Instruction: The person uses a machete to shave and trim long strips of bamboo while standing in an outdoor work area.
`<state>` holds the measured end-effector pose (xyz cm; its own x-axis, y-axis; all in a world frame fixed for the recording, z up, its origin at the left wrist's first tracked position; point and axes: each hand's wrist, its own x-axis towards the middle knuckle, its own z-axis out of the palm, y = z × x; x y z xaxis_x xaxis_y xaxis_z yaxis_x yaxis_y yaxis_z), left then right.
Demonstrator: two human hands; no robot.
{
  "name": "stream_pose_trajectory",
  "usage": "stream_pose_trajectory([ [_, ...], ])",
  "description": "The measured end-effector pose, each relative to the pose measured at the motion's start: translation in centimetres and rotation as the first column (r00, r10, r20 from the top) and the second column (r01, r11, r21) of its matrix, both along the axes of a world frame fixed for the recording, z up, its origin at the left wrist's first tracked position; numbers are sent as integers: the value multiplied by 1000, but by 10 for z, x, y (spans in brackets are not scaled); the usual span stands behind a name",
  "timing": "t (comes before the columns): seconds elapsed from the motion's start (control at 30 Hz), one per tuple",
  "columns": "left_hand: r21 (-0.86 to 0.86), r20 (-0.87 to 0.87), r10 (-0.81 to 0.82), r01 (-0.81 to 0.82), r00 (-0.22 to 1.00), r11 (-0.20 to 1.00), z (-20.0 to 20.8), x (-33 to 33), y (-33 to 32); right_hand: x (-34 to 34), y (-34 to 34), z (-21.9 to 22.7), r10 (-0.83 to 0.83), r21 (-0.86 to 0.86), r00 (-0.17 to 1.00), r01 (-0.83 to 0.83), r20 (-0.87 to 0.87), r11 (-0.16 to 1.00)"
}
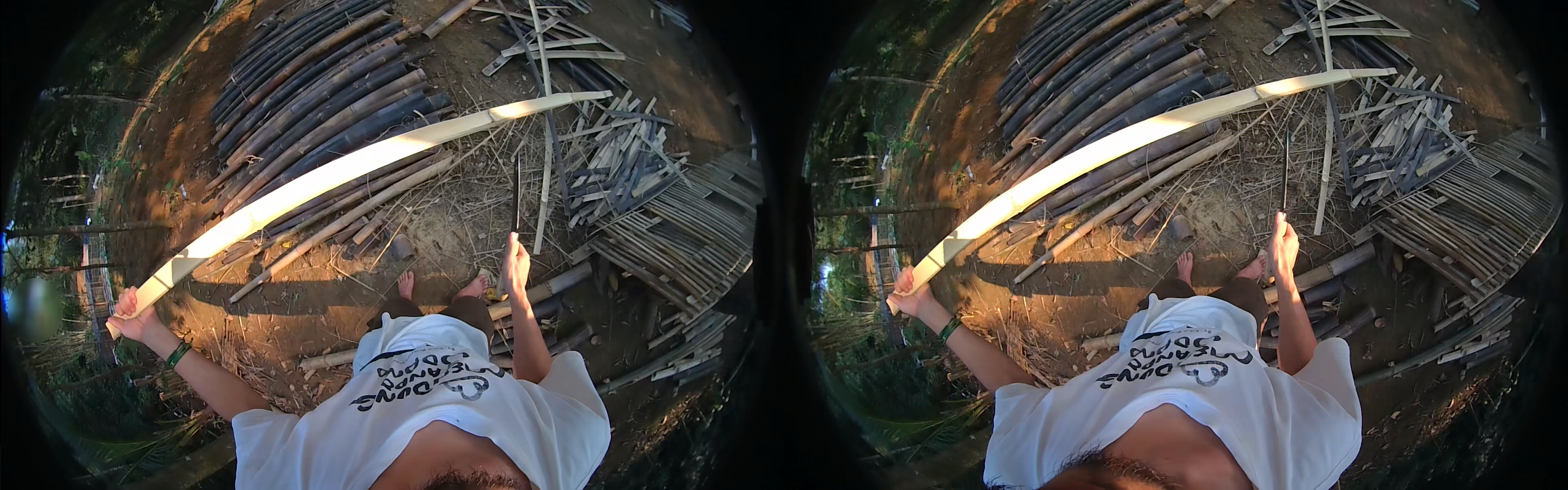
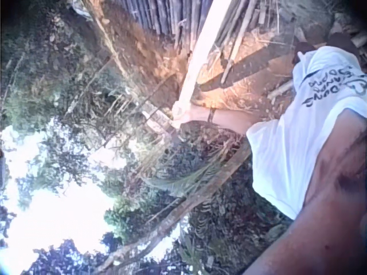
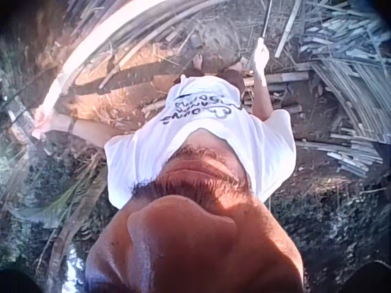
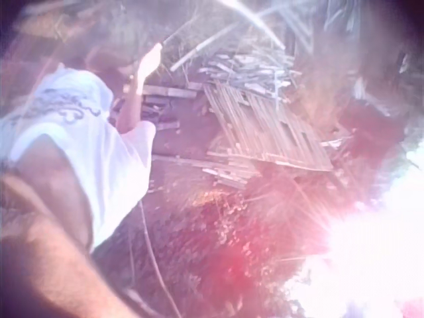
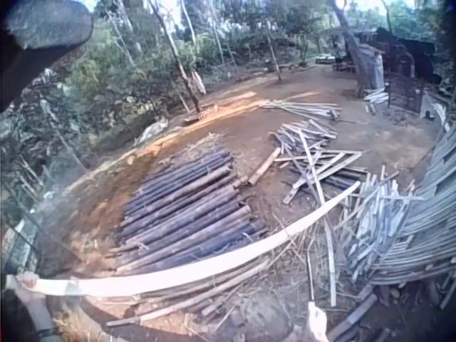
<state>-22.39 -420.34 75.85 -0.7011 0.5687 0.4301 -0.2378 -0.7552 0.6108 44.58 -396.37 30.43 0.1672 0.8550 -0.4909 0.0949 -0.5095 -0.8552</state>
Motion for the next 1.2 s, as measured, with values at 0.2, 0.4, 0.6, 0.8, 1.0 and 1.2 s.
stream_pose_trajectory([
  [0.2,139,-160,-228,251,960,958,22,54,52,-75,-82,84,6,218,985,32,-171,975],
  [0.4,356,-102,-380,390,919,849,27,74,77,-180,-125,149,103,427,931,61,-350,902],
  [0.6,450,-545,-217,500,810,740,37,52,89,-293,-186,239,221,652,953,-33,-208,757],
  [0.8,594,-559,-274,609,783,526,61,107,85,-363,-238,313,203,758,965,-4,-169,652],
  [1.0,536,-135,226,-121,965,835,54,149,59,-400,-260,374,205,904,976,-26,-69,427],
  [1.2,233,83,454,-461,887,856,46,173,47,-399,-248,357,23,950,994,-110,108,292],
])
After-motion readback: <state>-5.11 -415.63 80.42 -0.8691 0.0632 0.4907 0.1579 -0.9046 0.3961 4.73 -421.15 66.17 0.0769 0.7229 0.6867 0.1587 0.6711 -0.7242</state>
